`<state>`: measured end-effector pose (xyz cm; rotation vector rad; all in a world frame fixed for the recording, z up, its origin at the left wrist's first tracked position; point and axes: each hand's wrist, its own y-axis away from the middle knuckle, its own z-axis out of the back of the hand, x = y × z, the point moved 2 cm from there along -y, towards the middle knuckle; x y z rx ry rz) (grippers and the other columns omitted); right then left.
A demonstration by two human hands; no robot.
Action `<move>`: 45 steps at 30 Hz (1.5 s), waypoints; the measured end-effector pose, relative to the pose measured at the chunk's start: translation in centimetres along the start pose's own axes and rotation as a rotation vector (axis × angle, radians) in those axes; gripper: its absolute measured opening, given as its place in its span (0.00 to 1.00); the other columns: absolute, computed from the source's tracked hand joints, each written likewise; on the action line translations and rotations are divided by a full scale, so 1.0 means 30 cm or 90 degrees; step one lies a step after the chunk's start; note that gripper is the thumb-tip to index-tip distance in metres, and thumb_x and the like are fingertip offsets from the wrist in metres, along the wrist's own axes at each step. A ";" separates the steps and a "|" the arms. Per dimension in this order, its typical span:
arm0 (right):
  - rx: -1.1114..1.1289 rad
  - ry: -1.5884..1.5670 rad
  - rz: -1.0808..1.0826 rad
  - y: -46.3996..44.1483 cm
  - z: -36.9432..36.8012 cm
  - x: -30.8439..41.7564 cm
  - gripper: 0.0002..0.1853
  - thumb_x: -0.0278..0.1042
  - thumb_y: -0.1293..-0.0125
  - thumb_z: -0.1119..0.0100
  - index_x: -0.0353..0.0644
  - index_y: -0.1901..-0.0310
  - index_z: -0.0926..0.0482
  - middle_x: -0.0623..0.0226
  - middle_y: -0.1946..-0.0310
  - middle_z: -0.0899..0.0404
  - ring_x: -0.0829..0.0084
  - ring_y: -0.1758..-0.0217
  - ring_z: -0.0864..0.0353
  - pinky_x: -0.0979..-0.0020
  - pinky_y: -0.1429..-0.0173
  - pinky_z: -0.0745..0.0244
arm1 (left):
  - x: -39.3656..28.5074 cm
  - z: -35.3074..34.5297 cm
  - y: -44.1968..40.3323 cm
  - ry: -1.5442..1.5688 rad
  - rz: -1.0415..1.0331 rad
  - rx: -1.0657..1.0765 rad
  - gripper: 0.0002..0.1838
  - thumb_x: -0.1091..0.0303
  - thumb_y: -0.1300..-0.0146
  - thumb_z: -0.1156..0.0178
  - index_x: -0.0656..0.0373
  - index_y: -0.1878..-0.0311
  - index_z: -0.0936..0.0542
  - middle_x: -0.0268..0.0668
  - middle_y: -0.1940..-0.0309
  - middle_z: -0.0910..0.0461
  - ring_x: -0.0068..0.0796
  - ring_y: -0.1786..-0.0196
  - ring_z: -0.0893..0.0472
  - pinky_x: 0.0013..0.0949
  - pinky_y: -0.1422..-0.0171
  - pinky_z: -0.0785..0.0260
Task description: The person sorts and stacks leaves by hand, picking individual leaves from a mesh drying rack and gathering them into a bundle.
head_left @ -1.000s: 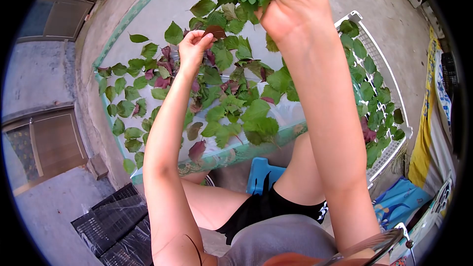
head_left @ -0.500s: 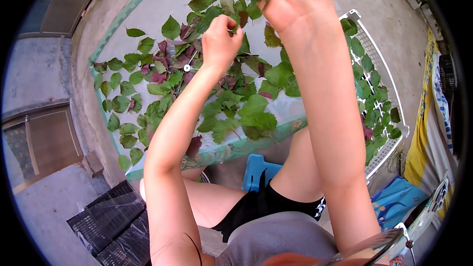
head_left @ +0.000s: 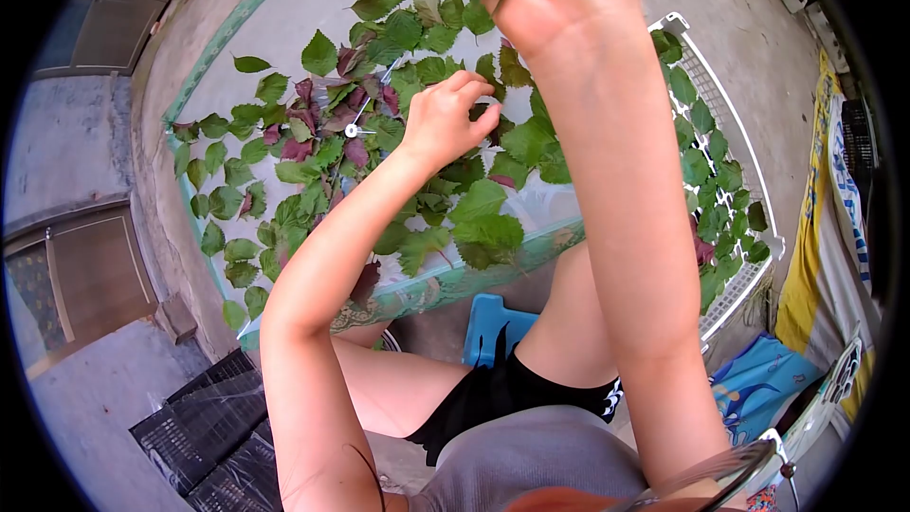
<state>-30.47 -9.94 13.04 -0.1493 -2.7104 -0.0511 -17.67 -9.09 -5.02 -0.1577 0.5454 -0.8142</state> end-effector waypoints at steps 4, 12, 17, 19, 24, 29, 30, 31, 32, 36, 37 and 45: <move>0.009 -0.008 -0.011 0.004 -0.002 0.005 0.10 0.27 0.35 0.47 0.30 0.57 0.24 0.55 0.64 0.17 0.63 0.65 0.15 0.62 0.57 0.16 | 0.001 0.007 0.009 0.057 0.043 0.032 0.07 0.65 0.45 0.35 0.55 0.65 0.17 0.30 0.62 0.18 0.30 0.70 0.18 0.33 0.64 0.25; 0.068 -0.066 -0.066 -0.017 0.015 -0.008 0.10 0.27 0.34 0.49 0.29 0.56 0.24 0.53 0.63 0.17 0.62 0.64 0.16 0.61 0.56 0.17 | 0.091 0.060 0.038 0.145 0.138 -0.021 0.06 0.69 0.42 0.37 0.60 0.65 0.17 0.34 0.66 0.18 0.26 0.72 0.19 0.29 0.65 0.25; 0.045 -0.041 -0.036 -0.006 0.003 -0.009 0.10 0.27 0.34 0.49 0.29 0.56 0.24 0.53 0.63 0.17 0.62 0.63 0.16 0.61 0.55 0.17 | 0.265 0.115 0.112 0.100 0.291 -0.009 0.09 0.64 0.42 0.37 0.58 0.63 0.16 0.37 0.68 0.17 0.29 0.68 0.17 0.31 0.60 0.26; 0.055 -0.036 -0.033 -0.016 0.009 -0.012 0.10 0.27 0.34 0.49 0.29 0.56 0.24 0.53 0.63 0.17 0.62 0.64 0.16 0.61 0.55 0.17 | 0.323 0.132 0.149 0.039 0.373 0.048 0.11 0.65 0.41 0.37 0.62 0.61 0.15 0.37 0.68 0.16 0.21 0.70 0.20 0.28 0.63 0.28; 0.082 -0.064 -0.063 -0.027 0.018 -0.022 0.10 0.27 0.35 0.48 0.30 0.56 0.24 0.54 0.64 0.17 0.63 0.64 0.16 0.61 0.55 0.17 | 0.363 0.167 0.213 -0.076 0.474 0.240 0.17 0.67 0.47 0.34 0.55 0.51 0.17 0.37 0.60 0.16 0.33 0.56 0.17 0.36 0.48 0.27; 0.033 -0.055 -0.048 0.000 -0.006 -0.022 0.10 0.26 0.35 0.47 0.30 0.57 0.24 0.54 0.64 0.17 0.62 0.64 0.16 0.62 0.55 0.17 | 0.412 0.118 0.263 -0.078 0.289 0.174 0.17 0.71 0.47 0.33 0.55 0.51 0.18 0.36 0.47 0.23 0.35 0.45 0.23 0.38 0.40 0.31; 0.015 -0.039 -0.029 0.005 -0.010 -0.022 0.09 0.26 0.35 0.47 0.30 0.57 0.24 0.54 0.64 0.17 0.62 0.64 0.16 0.62 0.55 0.17 | 0.411 0.113 0.260 -0.077 0.256 0.175 0.17 0.72 0.47 0.33 0.56 0.52 0.18 0.36 0.44 0.26 0.36 0.43 0.25 0.39 0.38 0.33; 0.015 -0.039 -0.030 0.005 -0.012 -0.024 0.09 0.26 0.35 0.47 0.30 0.57 0.24 0.54 0.64 0.17 0.62 0.64 0.16 0.62 0.55 0.17 | 0.414 0.109 0.256 -0.077 0.258 0.174 0.17 0.72 0.47 0.33 0.56 0.52 0.18 0.36 0.44 0.26 0.36 0.43 0.25 0.39 0.38 0.33; 0.022 -0.034 -0.028 0.004 -0.013 -0.026 0.09 0.26 0.35 0.48 0.30 0.57 0.24 0.54 0.64 0.17 0.62 0.64 0.16 0.62 0.55 0.17 | 0.417 0.103 0.253 -0.084 0.259 0.202 0.15 0.71 0.47 0.34 0.54 0.54 0.17 0.35 0.46 0.25 0.37 0.44 0.24 0.39 0.39 0.32; 0.107 -0.039 -0.035 -0.026 -0.004 -0.035 0.09 0.26 0.34 0.49 0.30 0.56 0.24 0.53 0.64 0.17 0.62 0.63 0.16 0.62 0.55 0.17 | 0.404 0.113 0.217 -0.040 0.321 0.212 0.11 0.71 0.45 0.33 0.56 0.58 0.16 0.35 0.57 0.19 0.33 0.53 0.20 0.35 0.48 0.28; 0.105 -0.039 -0.034 -0.018 0.000 -0.031 0.09 0.26 0.34 0.49 0.30 0.56 0.24 0.53 0.64 0.17 0.62 0.63 0.16 0.62 0.55 0.17 | 0.407 0.113 0.211 -0.039 0.321 0.214 0.11 0.71 0.45 0.33 0.56 0.58 0.16 0.35 0.57 0.19 0.33 0.53 0.20 0.35 0.48 0.28; 0.085 -0.025 -0.036 -0.029 0.013 -0.035 0.09 0.26 0.34 0.49 0.30 0.57 0.24 0.54 0.64 0.17 0.63 0.63 0.16 0.62 0.54 0.17 | 0.500 0.093 0.223 0.360 0.490 0.125 0.07 0.73 0.39 0.36 0.62 0.58 0.18 0.27 0.70 0.19 0.13 0.69 0.26 0.22 0.64 0.33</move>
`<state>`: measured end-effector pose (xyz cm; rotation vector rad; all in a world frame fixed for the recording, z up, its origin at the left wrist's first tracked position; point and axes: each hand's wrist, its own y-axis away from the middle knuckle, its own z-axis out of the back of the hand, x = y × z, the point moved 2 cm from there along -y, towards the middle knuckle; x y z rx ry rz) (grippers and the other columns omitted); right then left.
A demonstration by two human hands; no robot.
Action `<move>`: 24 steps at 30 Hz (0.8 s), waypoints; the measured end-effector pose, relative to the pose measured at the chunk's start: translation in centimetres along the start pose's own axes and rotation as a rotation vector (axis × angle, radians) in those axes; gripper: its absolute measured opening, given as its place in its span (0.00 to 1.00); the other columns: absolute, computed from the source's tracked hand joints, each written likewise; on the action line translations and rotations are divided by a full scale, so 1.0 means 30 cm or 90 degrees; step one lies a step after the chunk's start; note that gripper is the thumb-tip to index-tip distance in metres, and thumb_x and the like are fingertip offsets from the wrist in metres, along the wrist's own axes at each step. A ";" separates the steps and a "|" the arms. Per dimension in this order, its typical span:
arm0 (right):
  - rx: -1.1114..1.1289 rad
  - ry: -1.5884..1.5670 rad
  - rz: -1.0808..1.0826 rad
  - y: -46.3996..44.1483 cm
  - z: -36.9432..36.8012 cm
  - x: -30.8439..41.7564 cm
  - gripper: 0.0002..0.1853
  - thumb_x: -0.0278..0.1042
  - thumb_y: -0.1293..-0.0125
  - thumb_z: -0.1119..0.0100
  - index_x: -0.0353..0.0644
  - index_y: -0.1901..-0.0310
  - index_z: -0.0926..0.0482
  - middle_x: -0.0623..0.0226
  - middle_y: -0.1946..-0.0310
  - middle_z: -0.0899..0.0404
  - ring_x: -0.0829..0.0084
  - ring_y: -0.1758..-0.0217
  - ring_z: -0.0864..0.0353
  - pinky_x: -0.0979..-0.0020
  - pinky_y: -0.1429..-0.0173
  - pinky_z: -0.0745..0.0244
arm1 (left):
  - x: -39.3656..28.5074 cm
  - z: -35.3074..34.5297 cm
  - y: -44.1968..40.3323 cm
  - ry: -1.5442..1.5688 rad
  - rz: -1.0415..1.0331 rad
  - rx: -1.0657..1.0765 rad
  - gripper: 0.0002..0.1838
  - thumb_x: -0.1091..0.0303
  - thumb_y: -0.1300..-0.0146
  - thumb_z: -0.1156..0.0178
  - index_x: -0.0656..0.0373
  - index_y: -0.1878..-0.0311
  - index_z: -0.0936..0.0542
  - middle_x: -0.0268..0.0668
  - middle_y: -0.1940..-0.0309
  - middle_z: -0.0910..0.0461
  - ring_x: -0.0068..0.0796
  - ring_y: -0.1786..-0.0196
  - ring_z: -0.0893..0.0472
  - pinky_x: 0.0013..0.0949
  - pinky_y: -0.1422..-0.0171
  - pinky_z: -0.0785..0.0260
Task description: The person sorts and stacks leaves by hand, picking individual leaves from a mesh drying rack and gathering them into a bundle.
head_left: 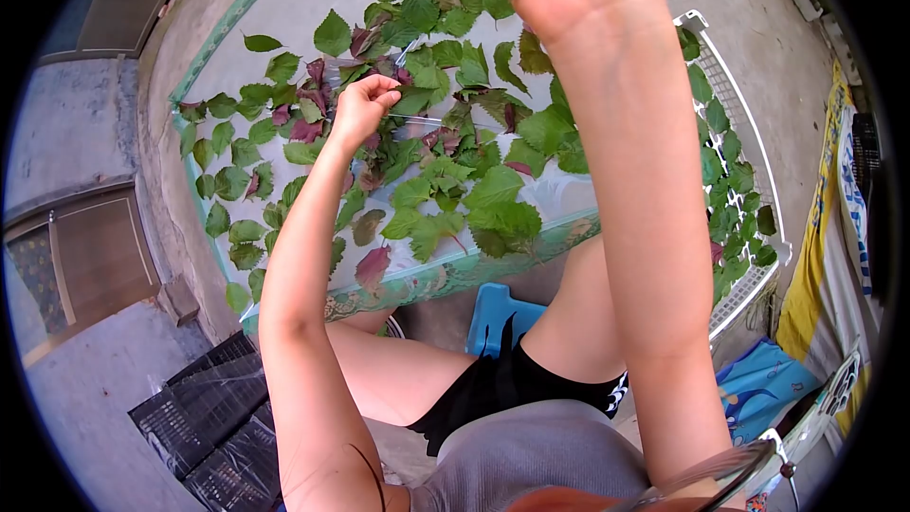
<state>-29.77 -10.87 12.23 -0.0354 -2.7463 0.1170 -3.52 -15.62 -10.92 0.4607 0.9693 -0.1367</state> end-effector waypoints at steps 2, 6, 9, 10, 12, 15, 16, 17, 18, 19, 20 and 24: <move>-0.003 0.005 0.007 0.001 -0.002 -0.001 0.09 0.26 0.34 0.49 0.30 0.57 0.24 0.54 0.64 0.17 0.63 0.63 0.16 0.62 0.54 0.17 | -0.034 -0.017 0.019 -0.130 -0.034 -0.051 0.07 0.73 0.39 0.36 0.62 0.58 0.18 0.28 0.70 0.18 0.15 0.68 0.25 0.24 0.62 0.32; -0.105 0.040 0.018 0.040 -0.062 0.002 0.09 0.26 0.35 0.48 0.30 0.58 0.24 0.55 0.64 0.17 0.64 0.64 0.16 0.62 0.54 0.17 | -0.072 -0.053 0.036 -0.216 -0.080 -0.076 0.07 0.74 0.40 0.36 0.61 0.58 0.17 0.30 0.69 0.17 0.16 0.67 0.23 0.25 0.60 0.30; -0.151 0.064 0.027 0.047 -0.068 0.003 0.08 0.26 0.35 0.48 0.30 0.58 0.24 0.55 0.65 0.17 0.64 0.64 0.16 0.63 0.55 0.17 | -0.089 -0.070 0.031 -0.196 -0.113 -0.060 0.08 0.73 0.39 0.36 0.61 0.57 0.18 0.31 0.68 0.17 0.17 0.65 0.23 0.26 0.57 0.29; -0.155 0.069 0.029 0.045 -0.063 0.003 0.08 0.26 0.35 0.48 0.31 0.58 0.24 0.55 0.65 0.17 0.64 0.64 0.16 0.63 0.55 0.17 | -0.085 -0.073 0.023 -0.196 -0.113 -0.060 0.08 0.73 0.39 0.36 0.61 0.57 0.18 0.31 0.68 0.17 0.17 0.65 0.23 0.26 0.57 0.29; -0.076 0.020 0.016 0.034 -0.045 -0.002 0.08 0.25 0.35 0.48 0.31 0.58 0.25 0.55 0.65 0.17 0.65 0.64 0.16 0.63 0.56 0.17 | -0.071 -0.082 0.004 -0.086 -0.090 -0.010 0.08 0.73 0.38 0.37 0.62 0.55 0.18 0.29 0.67 0.17 0.16 0.64 0.23 0.27 0.56 0.29; -0.064 0.034 0.048 0.042 -0.046 -0.005 0.08 0.25 0.34 0.48 0.30 0.58 0.25 0.55 0.65 0.17 0.65 0.64 0.16 0.63 0.55 0.17 | -0.065 -0.087 -0.014 -0.019 -0.053 0.044 0.09 0.73 0.37 0.38 0.62 0.54 0.19 0.28 0.66 0.18 0.16 0.63 0.23 0.27 0.56 0.29; -0.061 0.038 0.059 0.047 -0.056 -0.005 0.08 0.25 0.34 0.48 0.30 0.58 0.25 0.55 0.65 0.17 0.65 0.64 0.16 0.63 0.55 0.16 | -0.069 -0.089 -0.014 -0.019 -0.053 0.044 0.09 0.73 0.37 0.38 0.62 0.54 0.19 0.28 0.66 0.18 0.16 0.63 0.23 0.27 0.56 0.29; -0.102 0.059 0.046 0.047 -0.066 0.001 0.08 0.25 0.34 0.49 0.30 0.57 0.25 0.55 0.65 0.18 0.65 0.64 0.16 0.63 0.54 0.17 | -0.073 -0.091 -0.013 -0.084 -0.057 0.048 0.09 0.73 0.37 0.38 0.62 0.54 0.19 0.29 0.66 0.18 0.17 0.63 0.23 0.27 0.55 0.29; -0.122 0.069 0.040 0.048 -0.063 0.001 0.08 0.25 0.34 0.49 0.30 0.57 0.25 0.55 0.65 0.18 0.65 0.63 0.16 0.63 0.54 0.17 | -0.076 -0.093 -0.011 -0.150 -0.061 0.051 0.10 0.73 0.38 0.38 0.61 0.53 0.19 0.31 0.66 0.17 0.18 0.64 0.23 0.27 0.55 0.29; -0.143 0.079 0.034 0.049 -0.059 0.002 0.08 0.25 0.34 0.49 0.30 0.57 0.25 0.55 0.64 0.18 0.65 0.63 0.16 0.64 0.54 0.17 | -0.073 -0.095 -0.008 -0.151 -0.061 0.052 0.10 0.73 0.38 0.38 0.61 0.53 0.19 0.31 0.66 0.17 0.18 0.64 0.23 0.27 0.55 0.29; -0.068 0.036 0.026 0.049 -0.043 -0.001 0.08 0.26 0.34 0.49 0.30 0.57 0.25 0.54 0.64 0.18 0.65 0.63 0.16 0.64 0.54 0.17 | -0.073 -0.095 -0.004 -0.202 -0.087 0.024 0.10 0.74 0.38 0.39 0.60 0.53 0.19 0.33 0.65 0.16 0.21 0.63 0.21 0.28 0.54 0.28; -0.021 0.010 0.035 0.046 -0.049 -0.009 0.09 0.26 0.33 0.50 0.30 0.57 0.25 0.54 0.64 0.18 0.64 0.63 0.16 0.64 0.54 0.17 | -0.093 -0.087 -0.001 -0.347 -0.120 -0.118 0.13 0.74 0.39 0.41 0.56 0.51 0.18 0.39 0.60 0.15 0.31 0.60 0.17 0.32 0.52 0.26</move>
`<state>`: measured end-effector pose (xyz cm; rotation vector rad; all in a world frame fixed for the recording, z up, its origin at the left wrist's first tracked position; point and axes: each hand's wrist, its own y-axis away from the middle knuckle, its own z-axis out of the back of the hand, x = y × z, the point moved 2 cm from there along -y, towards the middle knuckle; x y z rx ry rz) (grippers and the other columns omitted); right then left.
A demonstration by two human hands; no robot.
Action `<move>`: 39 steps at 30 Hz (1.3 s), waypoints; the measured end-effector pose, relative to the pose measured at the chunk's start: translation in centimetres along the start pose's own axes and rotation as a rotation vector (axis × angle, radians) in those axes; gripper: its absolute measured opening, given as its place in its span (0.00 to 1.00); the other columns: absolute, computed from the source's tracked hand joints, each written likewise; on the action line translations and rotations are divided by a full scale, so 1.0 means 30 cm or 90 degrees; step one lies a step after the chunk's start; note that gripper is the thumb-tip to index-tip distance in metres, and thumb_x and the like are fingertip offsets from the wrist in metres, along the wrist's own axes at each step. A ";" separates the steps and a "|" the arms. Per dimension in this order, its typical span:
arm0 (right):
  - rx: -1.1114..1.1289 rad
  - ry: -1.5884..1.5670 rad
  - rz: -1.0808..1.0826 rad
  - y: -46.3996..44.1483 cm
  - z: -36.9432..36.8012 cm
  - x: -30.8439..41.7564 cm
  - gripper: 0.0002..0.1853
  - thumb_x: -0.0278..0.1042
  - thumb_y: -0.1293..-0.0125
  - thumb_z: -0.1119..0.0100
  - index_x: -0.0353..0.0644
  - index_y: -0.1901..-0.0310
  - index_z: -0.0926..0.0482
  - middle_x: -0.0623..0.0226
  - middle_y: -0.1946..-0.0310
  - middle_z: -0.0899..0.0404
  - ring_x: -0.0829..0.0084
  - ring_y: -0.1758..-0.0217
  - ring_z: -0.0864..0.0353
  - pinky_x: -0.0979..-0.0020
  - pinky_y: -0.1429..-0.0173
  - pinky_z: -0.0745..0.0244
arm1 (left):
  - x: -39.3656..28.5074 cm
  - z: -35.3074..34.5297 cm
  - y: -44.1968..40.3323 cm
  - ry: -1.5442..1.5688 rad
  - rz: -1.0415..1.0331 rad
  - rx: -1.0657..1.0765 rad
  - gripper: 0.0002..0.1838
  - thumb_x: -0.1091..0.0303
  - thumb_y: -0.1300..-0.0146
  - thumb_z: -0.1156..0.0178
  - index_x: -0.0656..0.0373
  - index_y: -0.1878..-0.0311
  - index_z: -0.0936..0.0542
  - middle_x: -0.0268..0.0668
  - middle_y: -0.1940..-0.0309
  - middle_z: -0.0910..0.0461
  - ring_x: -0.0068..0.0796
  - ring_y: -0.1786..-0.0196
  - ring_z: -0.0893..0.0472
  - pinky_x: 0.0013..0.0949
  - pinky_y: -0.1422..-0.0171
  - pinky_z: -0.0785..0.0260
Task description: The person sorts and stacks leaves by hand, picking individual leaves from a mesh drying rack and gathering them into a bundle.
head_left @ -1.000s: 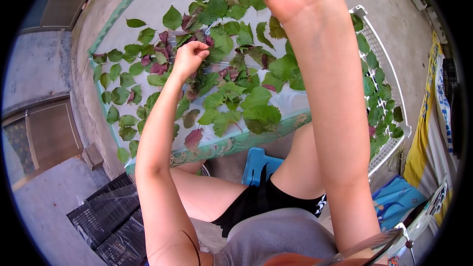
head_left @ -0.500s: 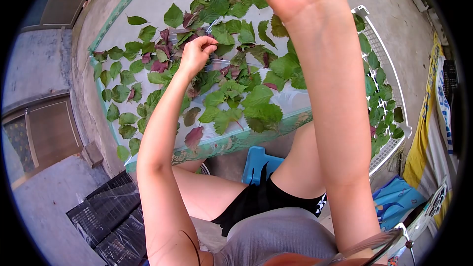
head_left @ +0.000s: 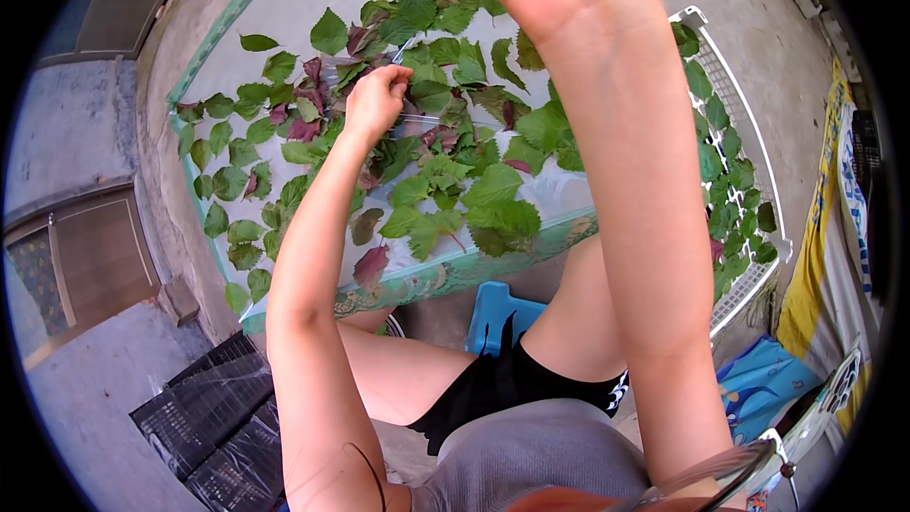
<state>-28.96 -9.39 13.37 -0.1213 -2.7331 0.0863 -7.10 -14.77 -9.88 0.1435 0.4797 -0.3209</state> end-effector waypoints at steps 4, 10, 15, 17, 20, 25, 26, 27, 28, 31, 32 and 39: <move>-0.097 0.026 -0.037 0.005 -0.019 0.001 0.09 0.26 0.33 0.49 0.30 0.56 0.25 0.55 0.64 0.18 0.64 0.63 0.17 0.63 0.54 0.18 | 0.021 0.004 -0.005 -0.062 0.092 0.040 0.14 0.69 0.42 0.37 0.54 0.52 0.17 0.37 0.61 0.15 0.35 0.59 0.16 0.36 0.51 0.26; 0.057 -0.026 -0.048 -0.027 -0.005 -0.010 0.09 0.27 0.33 0.50 0.30 0.57 0.26 0.55 0.64 0.18 0.65 0.63 0.17 0.64 0.54 0.18 | 0.025 -0.015 0.003 -0.057 0.119 0.071 0.14 0.65 0.46 0.33 0.56 0.56 0.17 0.37 0.65 0.15 0.33 0.61 0.17 0.36 0.53 0.27; -0.100 0.033 -0.043 0.005 -0.022 -0.001 0.08 0.27 0.33 0.50 0.31 0.57 0.26 0.56 0.64 0.18 0.65 0.63 0.17 0.64 0.54 0.18 | 0.085 -0.002 -0.023 0.081 0.130 0.064 0.09 0.71 0.44 0.34 0.65 0.62 0.19 0.37 0.71 0.17 0.23 0.69 0.18 0.30 0.64 0.26; -0.100 0.032 -0.043 0.007 -0.025 -0.001 0.08 0.27 0.33 0.50 0.31 0.57 0.26 0.56 0.64 0.18 0.65 0.63 0.17 0.64 0.54 0.18 | 0.122 0.006 -0.023 0.218 0.178 0.072 0.09 0.72 0.43 0.35 0.65 0.61 0.20 0.37 0.69 0.17 0.23 0.69 0.18 0.28 0.65 0.25; -0.039 0.005 -0.043 0.009 0.001 0.004 0.08 0.27 0.33 0.50 0.31 0.57 0.26 0.56 0.64 0.18 0.66 0.63 0.17 0.64 0.54 0.18 | 0.122 0.034 -0.004 0.390 0.252 0.081 0.12 0.74 0.41 0.36 0.67 0.55 0.23 0.37 0.65 0.18 0.25 0.68 0.17 0.25 0.64 0.24; 0.071 -0.050 -0.072 -0.037 0.029 -0.021 0.08 0.27 0.33 0.50 0.31 0.57 0.26 0.56 0.65 0.18 0.66 0.64 0.17 0.65 0.55 0.18 | 0.158 0.047 0.025 0.529 0.296 0.079 0.13 0.74 0.40 0.37 0.64 0.52 0.22 0.35 0.65 0.18 0.23 0.66 0.18 0.24 0.62 0.24; 0.050 -0.036 -0.060 -0.016 0.031 -0.013 0.08 0.27 0.33 0.50 0.32 0.57 0.25 0.57 0.65 0.18 0.66 0.64 0.17 0.65 0.55 0.18 | 0.173 0.041 0.028 0.539 0.308 0.083 0.12 0.74 0.39 0.36 0.63 0.52 0.22 0.34 0.65 0.18 0.22 0.66 0.18 0.23 0.62 0.24; 0.040 -0.029 -0.055 0.000 0.010 -0.008 0.08 0.27 0.33 0.50 0.32 0.57 0.25 0.57 0.65 0.18 0.66 0.64 0.17 0.65 0.55 0.18 | 0.177 0.040 0.031 0.539 0.308 0.082 0.12 0.74 0.39 0.36 0.63 0.52 0.22 0.34 0.65 0.18 0.22 0.66 0.18 0.23 0.62 0.24; 0.030 -0.022 -0.049 0.016 -0.013 -0.002 0.08 0.27 0.33 0.49 0.32 0.57 0.25 0.57 0.65 0.18 0.67 0.64 0.17 0.65 0.56 0.18 | 0.180 0.039 0.036 0.542 0.320 0.077 0.11 0.73 0.39 0.36 0.62 0.53 0.22 0.33 0.66 0.18 0.22 0.67 0.18 0.23 0.62 0.24; -0.152 0.074 -0.030 0.015 -0.029 -0.008 0.08 0.27 0.34 0.49 0.32 0.58 0.25 0.57 0.65 0.18 0.66 0.64 0.17 0.64 0.55 0.18 | 0.165 0.049 0.049 0.520 0.325 0.046 0.10 0.72 0.39 0.35 0.62 0.55 0.21 0.31 0.67 0.19 0.20 0.68 0.19 0.23 0.63 0.24; -0.085 0.047 -0.021 0.003 -0.004 -0.016 0.08 0.26 0.34 0.49 0.32 0.58 0.25 0.57 0.64 0.18 0.66 0.64 0.17 0.64 0.55 0.18 | 0.158 0.056 0.054 0.494 0.319 0.021 0.10 0.72 0.40 0.35 0.62 0.56 0.21 0.31 0.68 0.19 0.20 0.68 0.19 0.24 0.64 0.24; 0.035 -0.009 -0.049 0.000 0.020 -0.010 0.08 0.26 0.35 0.48 0.32 0.58 0.24 0.57 0.65 0.18 0.65 0.64 0.17 0.63 0.54 0.18 | 0.074 0.070 0.119 0.136 -0.027 -0.064 0.06 0.76 0.44 0.34 0.63 0.63 0.19 0.31 0.72 0.18 0.16 0.70 0.22 0.23 0.63 0.28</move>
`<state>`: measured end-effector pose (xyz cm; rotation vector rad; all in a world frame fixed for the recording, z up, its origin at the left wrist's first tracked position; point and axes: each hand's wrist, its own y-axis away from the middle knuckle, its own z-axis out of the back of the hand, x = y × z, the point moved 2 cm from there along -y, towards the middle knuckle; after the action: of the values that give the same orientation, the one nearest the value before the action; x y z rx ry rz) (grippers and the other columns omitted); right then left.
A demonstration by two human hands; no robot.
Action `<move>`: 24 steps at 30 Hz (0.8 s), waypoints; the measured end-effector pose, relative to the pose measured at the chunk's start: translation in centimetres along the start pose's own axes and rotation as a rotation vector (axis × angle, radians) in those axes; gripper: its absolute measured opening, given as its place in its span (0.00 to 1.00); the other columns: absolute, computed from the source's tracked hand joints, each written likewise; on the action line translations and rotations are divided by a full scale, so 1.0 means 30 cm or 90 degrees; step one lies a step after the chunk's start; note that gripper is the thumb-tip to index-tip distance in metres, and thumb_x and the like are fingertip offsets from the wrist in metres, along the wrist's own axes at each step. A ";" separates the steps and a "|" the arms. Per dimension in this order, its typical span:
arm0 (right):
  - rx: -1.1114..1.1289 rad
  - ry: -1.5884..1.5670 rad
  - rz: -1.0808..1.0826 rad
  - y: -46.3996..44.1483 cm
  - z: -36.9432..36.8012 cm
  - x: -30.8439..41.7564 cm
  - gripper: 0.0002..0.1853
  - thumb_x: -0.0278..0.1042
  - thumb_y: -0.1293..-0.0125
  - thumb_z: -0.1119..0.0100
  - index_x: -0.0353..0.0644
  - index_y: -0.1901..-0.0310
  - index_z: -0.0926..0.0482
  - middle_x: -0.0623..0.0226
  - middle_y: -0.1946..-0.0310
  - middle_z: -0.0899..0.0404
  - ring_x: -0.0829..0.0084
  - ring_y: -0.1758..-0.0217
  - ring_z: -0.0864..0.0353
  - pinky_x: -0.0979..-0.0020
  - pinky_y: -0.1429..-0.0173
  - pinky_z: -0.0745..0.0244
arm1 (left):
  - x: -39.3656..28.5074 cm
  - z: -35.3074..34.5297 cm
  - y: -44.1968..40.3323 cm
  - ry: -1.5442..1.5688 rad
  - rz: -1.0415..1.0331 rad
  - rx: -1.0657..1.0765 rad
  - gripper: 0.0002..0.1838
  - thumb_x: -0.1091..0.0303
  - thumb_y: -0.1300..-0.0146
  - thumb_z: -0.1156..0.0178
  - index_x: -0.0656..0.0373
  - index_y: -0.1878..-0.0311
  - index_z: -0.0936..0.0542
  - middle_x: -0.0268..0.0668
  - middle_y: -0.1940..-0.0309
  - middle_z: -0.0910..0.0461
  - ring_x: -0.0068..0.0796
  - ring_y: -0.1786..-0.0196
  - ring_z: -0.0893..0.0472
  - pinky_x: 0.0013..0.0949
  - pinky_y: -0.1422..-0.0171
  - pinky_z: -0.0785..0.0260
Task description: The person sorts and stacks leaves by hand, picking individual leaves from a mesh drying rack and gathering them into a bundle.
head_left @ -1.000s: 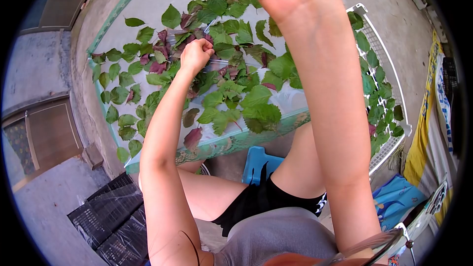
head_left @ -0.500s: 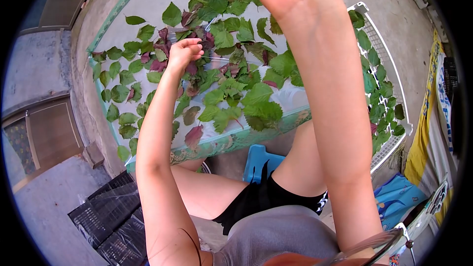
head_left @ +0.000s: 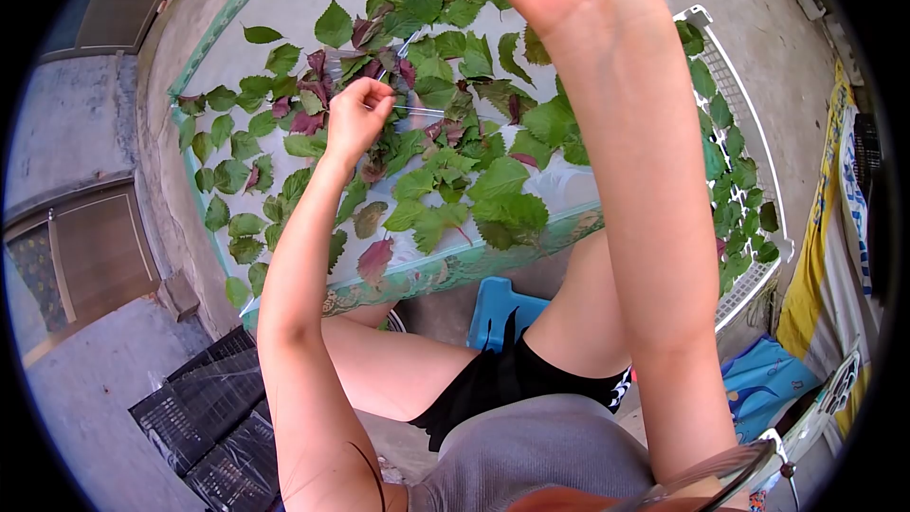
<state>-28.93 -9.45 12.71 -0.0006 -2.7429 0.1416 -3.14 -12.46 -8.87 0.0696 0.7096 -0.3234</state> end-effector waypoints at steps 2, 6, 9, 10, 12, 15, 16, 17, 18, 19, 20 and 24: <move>0.003 -0.003 0.004 0.002 -0.009 -0.003 0.08 0.26 0.34 0.49 0.32 0.58 0.25 0.57 0.65 0.18 0.65 0.64 0.17 0.63 0.54 0.18 | -0.033 -0.011 0.024 0.036 0.000 0.106 0.09 0.78 0.46 0.35 0.64 0.60 0.18 0.34 0.70 0.16 0.19 0.67 0.19 0.25 0.60 0.26; -0.124 0.048 0.018 0.008 -0.055 -0.003 0.08 0.26 0.34 0.49 0.32 0.57 0.25 0.57 0.65 0.18 0.65 0.64 0.17 0.63 0.55 0.18 | 0.004 -0.014 0.018 0.061 0.043 0.130 0.12 0.79 0.46 0.38 0.63 0.57 0.17 0.36 0.68 0.16 0.22 0.67 0.18 0.28 0.59 0.25; -0.143 0.050 0.009 0.000 -0.037 -0.005 0.07 0.26 0.34 0.49 0.32 0.58 0.25 0.57 0.65 0.18 0.65 0.64 0.17 0.63 0.55 0.18 | 0.032 0.004 -0.002 -0.008 0.116 0.074 0.12 0.75 0.44 0.42 0.60 0.57 0.17 0.38 0.63 0.16 0.28 0.62 0.17 0.32 0.55 0.25; -0.136 0.044 0.006 -0.005 -0.025 -0.007 0.07 0.26 0.34 0.49 0.32 0.58 0.25 0.57 0.65 0.18 0.65 0.64 0.17 0.63 0.55 0.18 | 0.029 0.004 -0.005 -0.077 0.088 0.091 0.12 0.74 0.44 0.43 0.58 0.57 0.16 0.38 0.60 0.17 0.31 0.58 0.18 0.33 0.51 0.26; -0.062 0.033 0.029 -0.010 -0.009 -0.011 0.07 0.26 0.34 0.49 0.32 0.57 0.25 0.57 0.65 0.18 0.65 0.65 0.17 0.63 0.55 0.18 | 0.023 -0.005 -0.011 -0.100 0.014 0.143 0.14 0.73 0.45 0.46 0.53 0.57 0.16 0.37 0.52 0.20 0.39 0.47 0.22 0.39 0.40 0.32; -0.041 0.034 0.046 -0.007 -0.008 -0.010 0.08 0.26 0.34 0.49 0.32 0.57 0.25 0.57 0.65 0.18 0.65 0.65 0.17 0.63 0.55 0.18 | -0.004 -0.042 0.002 -0.162 -0.048 0.171 0.18 0.78 0.48 0.49 0.57 0.56 0.17 0.41 0.51 0.20 0.41 0.43 0.24 0.39 0.35 0.35; -0.042 0.035 0.048 -0.004 -0.008 -0.008 0.08 0.26 0.34 0.49 0.32 0.57 0.25 0.57 0.65 0.18 0.65 0.65 0.17 0.63 0.55 0.18 | -0.026 -0.048 0.002 -0.222 -0.039 0.196 0.19 0.77 0.50 0.48 0.58 0.54 0.17 0.43 0.50 0.20 0.42 0.42 0.25 0.40 0.34 0.35; -0.039 0.028 0.040 0.004 -0.010 -0.002 0.08 0.26 0.34 0.49 0.32 0.57 0.25 0.57 0.65 0.18 0.65 0.65 0.17 0.63 0.55 0.18 | -0.032 -0.059 0.006 -0.221 -0.039 0.196 0.19 0.77 0.50 0.48 0.58 0.54 0.17 0.43 0.50 0.20 0.42 0.42 0.25 0.40 0.34 0.35; -0.038 0.024 0.035 0.006 -0.009 0.000 0.08 0.26 0.34 0.49 0.32 0.57 0.25 0.57 0.65 0.18 0.65 0.64 0.17 0.63 0.55 0.18 | -0.035 -0.068 0.009 -0.259 -0.044 0.204 0.19 0.77 0.50 0.48 0.59 0.53 0.17 0.43 0.50 0.20 0.42 0.42 0.25 0.40 0.34 0.35; -0.036 0.020 0.031 0.008 -0.008 0.003 0.08 0.26 0.34 0.49 0.32 0.57 0.25 0.56 0.65 0.18 0.65 0.64 0.17 0.63 0.55 0.18 | -0.036 -0.072 0.011 -0.296 -0.048 0.211 0.20 0.76 0.50 0.47 0.60 0.52 0.18 0.43 0.49 0.20 0.42 0.42 0.25 0.40 0.34 0.35; -0.023 -0.002 0.012 0.006 -0.007 0.002 0.08 0.26 0.34 0.49 0.32 0.57 0.25 0.56 0.65 0.18 0.64 0.64 0.17 0.63 0.55 0.18 | -0.034 -0.074 0.007 -0.299 -0.039 0.223 0.22 0.76 0.51 0.46 0.61 0.50 0.19 0.43 0.48 0.21 0.43 0.42 0.25 0.40 0.33 0.36; 0.037 -0.048 -0.032 0.008 0.004 0.016 0.08 0.26 0.34 0.49 0.32 0.57 0.25 0.56 0.65 0.18 0.64 0.64 0.17 0.63 0.55 0.18 | -0.037 -0.069 0.011 -0.263 -0.065 0.165 0.23 0.78 0.52 0.47 0.61 0.49 0.19 0.43 0.47 0.22 0.43 0.42 0.25 0.39 0.33 0.36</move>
<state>-29.43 -9.23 12.76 0.0916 -2.8107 0.2108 -5.13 -11.50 -9.75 0.2056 0.2587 -0.5096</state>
